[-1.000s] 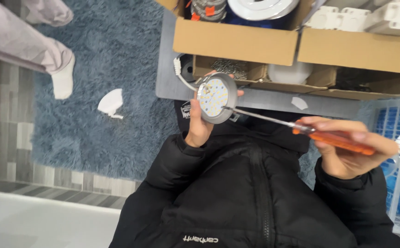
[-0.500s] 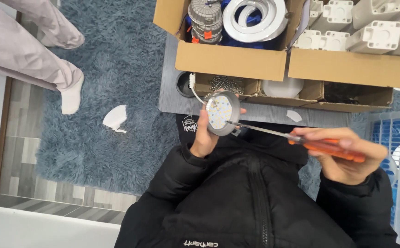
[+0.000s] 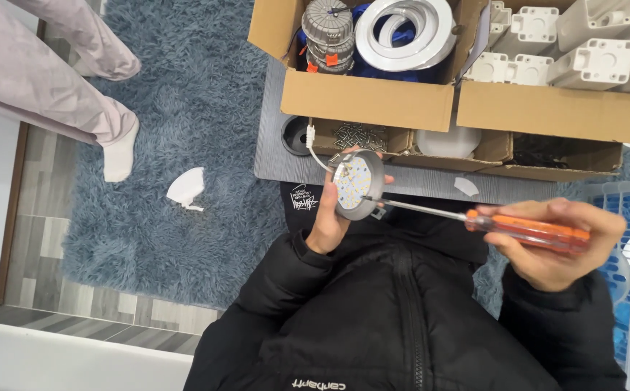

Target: Disassembling a recessed LED light fixture by removing the trim, lens, and internal components using a screwdriver.

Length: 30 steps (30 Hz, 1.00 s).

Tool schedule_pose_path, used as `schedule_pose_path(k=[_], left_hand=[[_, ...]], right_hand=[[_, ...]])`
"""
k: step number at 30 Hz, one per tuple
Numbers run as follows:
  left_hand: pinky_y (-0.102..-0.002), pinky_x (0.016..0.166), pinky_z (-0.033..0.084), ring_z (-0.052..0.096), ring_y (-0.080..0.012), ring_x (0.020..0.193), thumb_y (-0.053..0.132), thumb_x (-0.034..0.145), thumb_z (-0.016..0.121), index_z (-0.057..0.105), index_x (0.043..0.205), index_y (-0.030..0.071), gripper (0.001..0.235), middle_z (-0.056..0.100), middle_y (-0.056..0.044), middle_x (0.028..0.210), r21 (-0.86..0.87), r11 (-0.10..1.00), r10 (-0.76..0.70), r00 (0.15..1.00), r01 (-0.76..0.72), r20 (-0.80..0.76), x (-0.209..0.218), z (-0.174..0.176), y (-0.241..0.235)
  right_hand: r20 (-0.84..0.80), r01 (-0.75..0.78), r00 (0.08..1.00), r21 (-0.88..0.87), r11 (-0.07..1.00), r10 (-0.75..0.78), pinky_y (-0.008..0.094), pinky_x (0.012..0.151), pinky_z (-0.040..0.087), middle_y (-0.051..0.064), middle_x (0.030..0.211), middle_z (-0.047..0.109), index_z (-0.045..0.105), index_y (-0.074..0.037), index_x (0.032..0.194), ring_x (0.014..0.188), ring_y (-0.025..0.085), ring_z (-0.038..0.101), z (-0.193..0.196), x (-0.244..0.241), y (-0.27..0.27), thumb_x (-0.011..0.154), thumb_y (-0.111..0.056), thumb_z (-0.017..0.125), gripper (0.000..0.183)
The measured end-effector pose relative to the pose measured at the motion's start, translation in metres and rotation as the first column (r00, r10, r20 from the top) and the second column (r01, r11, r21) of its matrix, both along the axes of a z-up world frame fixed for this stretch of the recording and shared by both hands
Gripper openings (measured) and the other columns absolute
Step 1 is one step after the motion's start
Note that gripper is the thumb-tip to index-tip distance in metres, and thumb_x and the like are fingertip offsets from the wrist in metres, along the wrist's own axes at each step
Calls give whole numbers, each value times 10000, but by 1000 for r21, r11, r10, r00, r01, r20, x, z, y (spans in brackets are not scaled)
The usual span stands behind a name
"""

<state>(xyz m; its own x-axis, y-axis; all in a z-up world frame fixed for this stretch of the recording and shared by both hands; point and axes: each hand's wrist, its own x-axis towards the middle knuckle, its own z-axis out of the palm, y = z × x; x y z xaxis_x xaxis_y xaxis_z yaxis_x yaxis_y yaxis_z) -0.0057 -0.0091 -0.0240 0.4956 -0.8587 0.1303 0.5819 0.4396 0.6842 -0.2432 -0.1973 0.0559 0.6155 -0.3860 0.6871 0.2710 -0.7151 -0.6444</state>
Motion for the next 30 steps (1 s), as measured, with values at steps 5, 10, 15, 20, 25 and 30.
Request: schedule_pose_path(k=[5, 10, 15, 20, 25, 30], left_hand=[[-417, 924, 675, 663, -408, 1376, 636, 1103, 542, 302, 1697, 135, 814, 491, -221, 1644, 42, 999, -5, 998, 2, 60, -4, 0, 2], [-437, 936, 681, 652, -412, 1384, 615, 1104, 561, 291, 1706, 124, 822, 478, -233, 1643, 19, 1000, -21, 999, 20, 48, -6, 0, 1], [-482, 981, 679, 604, -464, 1444, 562, 1020, 787, 299, 1709, 127, 950, 421, -269, 1693, -55, 996, -69, 997, 71, 36, -3, -12, -3], [-499, 1059, 639, 518, -456, 1552, 496, 1058, 744, 202, 1749, 124, 955, 304, -247, 1783, -100, 991, -67, 983, 85, 172, 15, 3, -11], [-584, 1009, 703, 590, -389, 1473, 514, 1031, 782, 215, 1752, 80, 1015, 286, -136, 1829, 40, 993, 81, 895, -109, 440, 93, 49, -25], [-473, 1246, 462, 597, -367, 1432, 348, 1103, 890, 517, 1513, 42, 633, 610, -200, 1503, -204, 740, 156, -132, -641, 979, 172, 128, -86]], right_hand=[[69, -143, 988, 87, 986, 137, 603, 984, 751, 243, 1122, 667, 321, -121, 1417, 997, 439, 800, -12, -8, 1, 918, 11, 775, 688], [194, -172, 965, -32, 985, 175, 517, 829, 780, 218, 1218, 575, 314, -79, 1404, 938, 443, 807, -26, 0, -7, 887, -28, 821, 726], [37, 45, 998, 150, 988, -51, 594, 903, 689, 321, 1017, 651, 238, -160, 1416, 871, 450, 738, -1, 3, 13, 998, -62, 688, 622], [285, 138, 928, 339, 931, -241, 607, 827, 683, 307, 1228, 600, 410, -148, 1489, 929, 433, 710, -61, -29, -2, 1109, -75, 649, 455], [126, 326, 833, 674, 662, -538, 310, 601, 576, 139, 1323, 593, 573, 19, 1272, 744, 241, 640, -99, -103, -27, 1150, -571, 711, 618], [-826, 372, 505, -54, 927, -250, 311, 884, 523, -21, 1134, 814, 746, -247, 1440, 894, 140, 726, -68, -105, -25, 907, -328, 853, 549]])
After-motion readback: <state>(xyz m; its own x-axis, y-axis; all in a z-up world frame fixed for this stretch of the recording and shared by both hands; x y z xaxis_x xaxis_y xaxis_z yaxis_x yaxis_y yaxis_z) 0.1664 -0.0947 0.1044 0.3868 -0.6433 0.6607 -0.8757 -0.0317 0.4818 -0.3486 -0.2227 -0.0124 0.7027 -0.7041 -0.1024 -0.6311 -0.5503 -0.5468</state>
